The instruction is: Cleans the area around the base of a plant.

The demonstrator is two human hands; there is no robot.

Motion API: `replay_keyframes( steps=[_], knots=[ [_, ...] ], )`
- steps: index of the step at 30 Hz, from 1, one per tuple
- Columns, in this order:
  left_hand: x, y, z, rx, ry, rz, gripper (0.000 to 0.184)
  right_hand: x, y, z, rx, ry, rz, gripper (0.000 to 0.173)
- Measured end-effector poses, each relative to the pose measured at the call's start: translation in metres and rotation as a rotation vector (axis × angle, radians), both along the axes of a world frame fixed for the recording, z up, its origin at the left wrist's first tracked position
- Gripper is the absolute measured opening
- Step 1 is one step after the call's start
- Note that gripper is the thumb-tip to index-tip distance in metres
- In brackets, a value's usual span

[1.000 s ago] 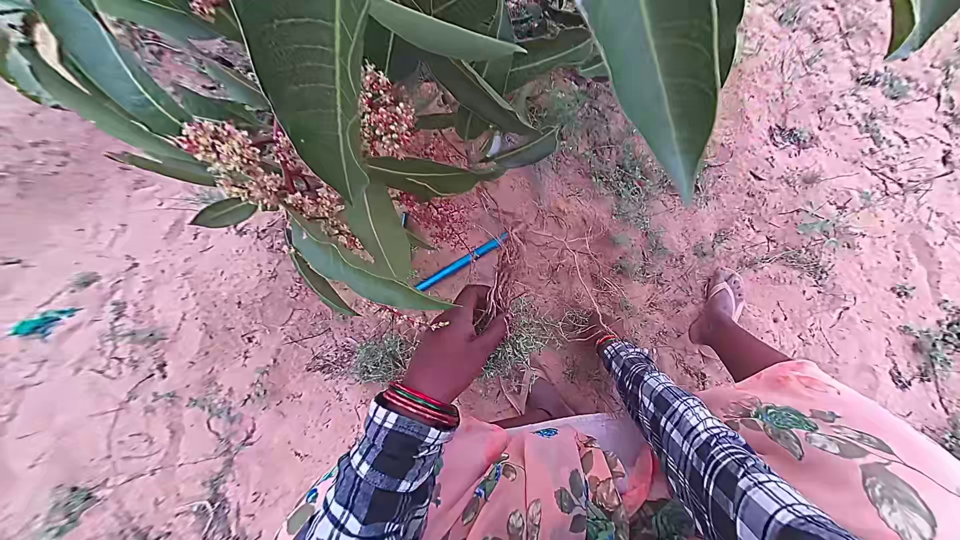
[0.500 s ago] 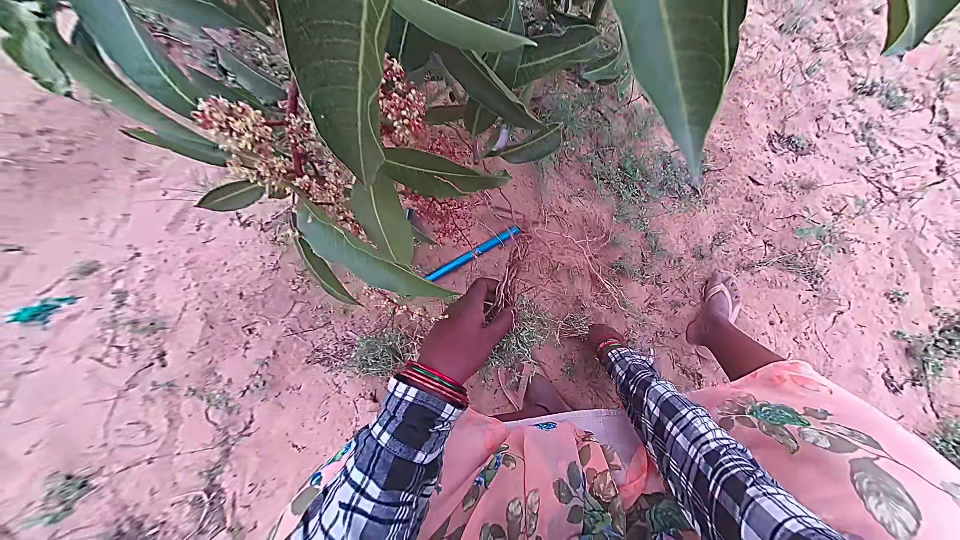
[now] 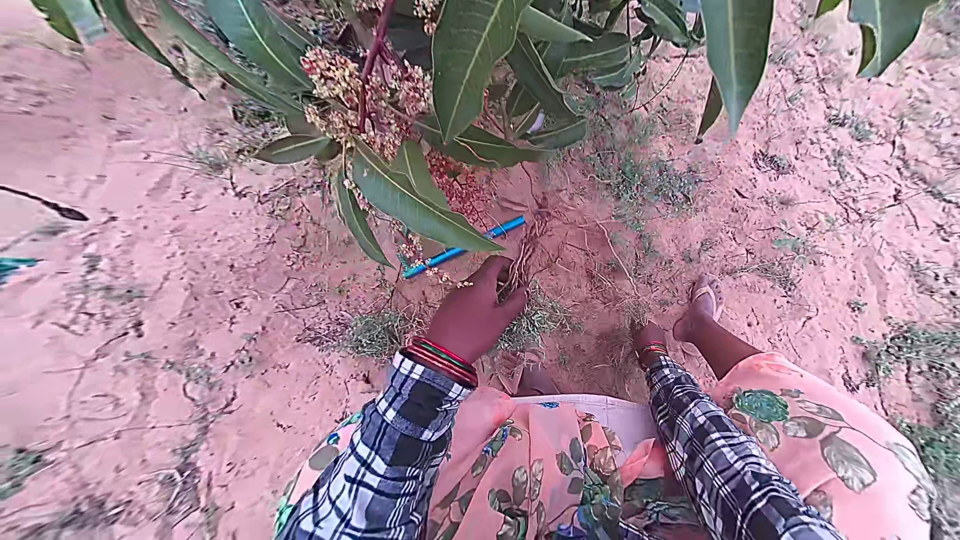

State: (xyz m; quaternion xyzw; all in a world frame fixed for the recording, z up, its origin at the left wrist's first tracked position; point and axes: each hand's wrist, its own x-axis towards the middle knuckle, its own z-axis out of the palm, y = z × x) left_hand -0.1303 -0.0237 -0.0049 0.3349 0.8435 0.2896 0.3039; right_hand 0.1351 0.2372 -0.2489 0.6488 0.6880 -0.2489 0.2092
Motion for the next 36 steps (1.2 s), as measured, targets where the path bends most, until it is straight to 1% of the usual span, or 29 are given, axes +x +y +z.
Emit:
replay_keyframes(
  steps=[2,4,5,6,7,8,9,12,13,14,16,17,18,19,20,21,22,25,26,29,30,32,33,34,36],
  knots=[
    [0.002,-0.004,0.003,0.033,0.009,0.007,0.041,0.002,0.015,0.009,0.043,0.026,-0.087,0.055],
    [0.001,-0.005,0.007,0.071,0.024,0.017,0.041,0.003,0.02,0.012,0.027,0.036,-0.058,0.06],
    [0.001,-0.004,0.009,0.083,0.024,0.02,0.041,0.006,0.02,0.009,0.009,0.037,-0.018,0.066],
    [0.001,-0.004,0.01,0.09,0.025,0.024,0.04,0.009,0.019,0.003,-0.006,0.027,0.012,0.076],
    [0.001,-0.004,0.01,0.094,0.025,0.025,0.04,0.011,0.015,0.001,-0.036,-0.001,0.037,0.09],
    [0.002,-0.004,0.01,0.093,0.025,0.022,0.039,0.012,0.011,0.001,-0.061,-0.05,0.063,0.099],
    [0.002,-0.004,0.009,0.088,0.022,0.02,0.039,0.012,0.007,0.001,-0.074,-0.101,0.088,0.098],
    [0.0,-0.002,0.0,0.06,0.016,0.026,0.04,-0.003,-0.002,0.006,0.016,-0.228,0.198,0.062],
    [0.0,-0.001,-0.002,0.05,0.018,0.029,0.041,-0.012,-0.005,0.011,0.035,-0.218,0.262,0.053],
    [-0.001,-0.001,-0.002,0.048,0.016,0.034,0.042,-0.022,-0.01,0.016,0.021,-0.174,0.338,0.047],
    [-0.001,0.0,-0.002,0.049,0.019,0.032,0.043,-0.043,-0.024,0.016,-0.141,-0.113,0.551,0.038],
    [-0.001,0.0,-0.001,0.055,0.017,0.032,0.041,-0.049,-0.035,0.009,-0.266,-0.095,0.636,0.039],
    [-0.001,0.0,0.0,0.059,0.014,0.033,0.04,-0.051,-0.048,-0.001,-0.377,-0.079,0.676,0.045],
    [0.0,-0.001,0.0,0.062,0.01,0.029,0.04,-0.049,-0.065,-0.009,-0.462,-0.077,0.662,0.06],
    [0.0,-0.001,0.0,0.064,0.01,0.026,0.04,-0.045,-0.081,-0.015,-0.507,-0.081,0.616,0.076],
    [0.0,-0.001,0.0,0.066,0.013,0.025,0.041,-0.041,-0.097,-0.02,-0.515,-0.072,0.551,0.089],
    [-0.001,-0.002,0.0,0.069,0.015,0.025,0.041,-0.035,-0.11,-0.029,-0.502,-0.019,0.479,0.092],
    [0.0,-0.005,0.002,0.09,0.034,0.025,0.04,-0.025,-0.123,-0.051,-0.475,0.118,0.419,0.067],
    [0.001,-0.006,0.003,0.094,0.035,0.028,0.039,-0.024,-0.121,-0.051,-0.461,0.133,0.402,0.063],
    [0.002,-0.003,0.005,0.106,0.032,0.02,0.04,-0.028,-0.104,-0.045,-0.386,0.129,0.317,0.072],
    [0.002,-0.003,0.006,0.101,0.033,0.018,0.04,-0.029,-0.1,-0.044,-0.382,0.116,0.323,0.074],
    [0.001,-0.003,0.005,0.083,0.032,0.021,0.04,-0.026,-0.093,-0.051,-0.457,0.086,0.418,0.081],
    [0.001,-0.003,0.004,0.08,0.034,0.02,0.039,-0.025,-0.093,-0.054,-0.506,0.059,0.485,0.081],
    [0.002,-0.003,0.004,0.08,0.037,0.018,0.039,-0.025,-0.094,-0.055,-0.526,0.063,0.517,0.074],
    [0.003,-0.002,0.003,0.079,0.048,0.013,0.04,-0.026,-0.095,-0.057,-0.522,0.086,0.519,0.052]
  ],
)
